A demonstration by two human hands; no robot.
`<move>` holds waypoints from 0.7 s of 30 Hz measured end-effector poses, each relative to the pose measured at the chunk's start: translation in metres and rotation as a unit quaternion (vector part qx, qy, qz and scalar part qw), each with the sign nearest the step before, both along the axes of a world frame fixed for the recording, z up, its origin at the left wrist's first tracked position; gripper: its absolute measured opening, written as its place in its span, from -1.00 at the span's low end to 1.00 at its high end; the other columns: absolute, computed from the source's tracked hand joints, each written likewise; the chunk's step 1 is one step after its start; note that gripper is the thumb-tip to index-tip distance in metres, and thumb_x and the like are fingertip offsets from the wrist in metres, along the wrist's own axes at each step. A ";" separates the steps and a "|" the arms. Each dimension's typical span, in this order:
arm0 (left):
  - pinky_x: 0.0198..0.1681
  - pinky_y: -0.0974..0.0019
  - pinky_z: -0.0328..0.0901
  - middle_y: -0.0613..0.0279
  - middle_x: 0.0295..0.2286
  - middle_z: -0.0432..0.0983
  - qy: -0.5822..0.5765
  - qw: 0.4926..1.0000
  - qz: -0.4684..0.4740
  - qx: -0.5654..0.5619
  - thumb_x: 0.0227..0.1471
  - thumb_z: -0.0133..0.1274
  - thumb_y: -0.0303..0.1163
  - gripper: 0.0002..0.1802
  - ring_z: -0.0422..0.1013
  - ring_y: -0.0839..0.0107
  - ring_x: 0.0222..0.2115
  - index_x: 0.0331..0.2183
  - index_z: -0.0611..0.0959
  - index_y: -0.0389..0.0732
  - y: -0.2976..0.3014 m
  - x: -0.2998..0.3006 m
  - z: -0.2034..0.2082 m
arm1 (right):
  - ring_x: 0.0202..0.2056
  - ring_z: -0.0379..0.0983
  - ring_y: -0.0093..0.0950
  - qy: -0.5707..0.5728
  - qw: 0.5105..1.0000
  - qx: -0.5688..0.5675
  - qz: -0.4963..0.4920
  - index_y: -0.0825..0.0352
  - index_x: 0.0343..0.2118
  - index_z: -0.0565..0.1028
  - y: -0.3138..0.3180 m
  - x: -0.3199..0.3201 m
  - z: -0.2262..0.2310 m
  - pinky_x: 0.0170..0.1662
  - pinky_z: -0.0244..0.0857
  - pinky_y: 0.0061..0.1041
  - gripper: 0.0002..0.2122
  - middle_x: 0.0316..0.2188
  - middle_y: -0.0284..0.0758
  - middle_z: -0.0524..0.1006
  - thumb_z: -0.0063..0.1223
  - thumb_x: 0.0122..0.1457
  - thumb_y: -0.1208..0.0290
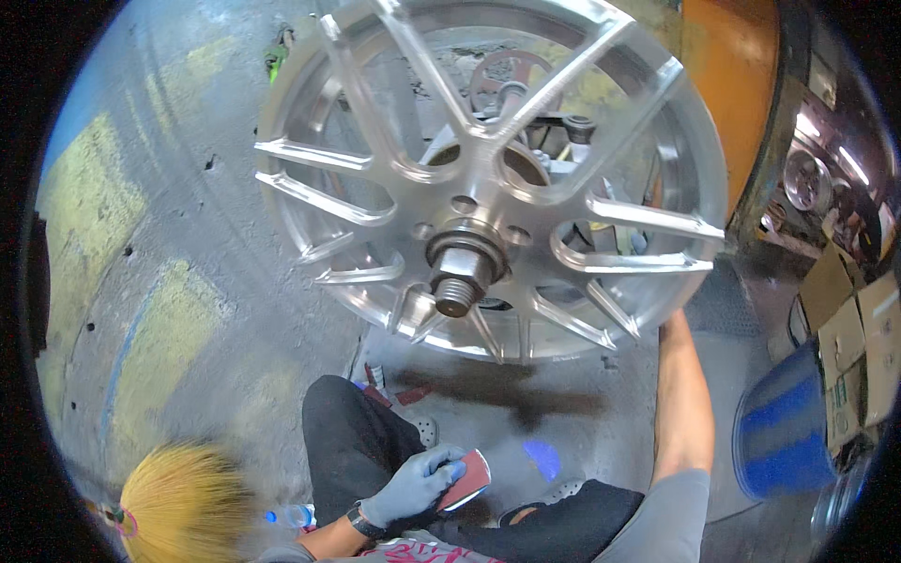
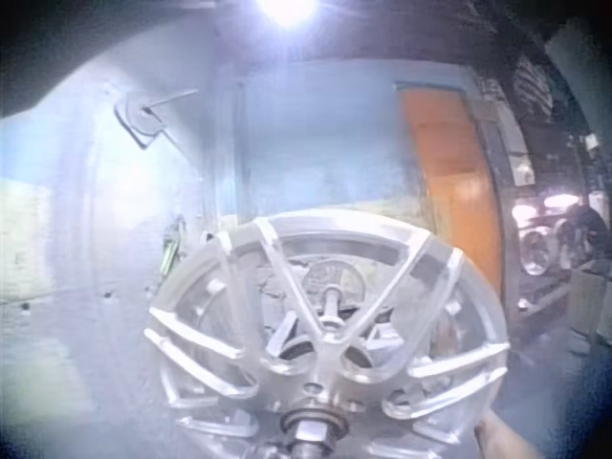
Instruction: The person sits on the floor and uses a purple sanding pad to polish the spokes and rim of a silver alloy wheel mounted on a stand. They then switch to a red sanding block to continue polishing the inner barrel of the rotating wheel.
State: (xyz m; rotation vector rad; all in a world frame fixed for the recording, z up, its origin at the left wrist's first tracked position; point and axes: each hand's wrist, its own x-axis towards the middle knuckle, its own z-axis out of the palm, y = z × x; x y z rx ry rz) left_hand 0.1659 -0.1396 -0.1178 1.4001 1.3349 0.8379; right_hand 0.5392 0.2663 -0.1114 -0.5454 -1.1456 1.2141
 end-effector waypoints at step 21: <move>0.00 0.28 0.39 0.16 -0.20 0.63 0.002 0.997 0.038 -0.074 0.41 0.04 -0.32 -0.66 0.48 0.47 -0.19 0.06 0.64 -0.33 -0.005 -0.026 -0.020 | 0.15 0.52 -0.44 -0.002 0.999 -0.022 0.035 0.36 0.22 0.52 0.019 -0.016 -0.018 0.18 0.46 -0.40 -0.66 0.14 -0.16 0.59 -0.04 0.50 0.36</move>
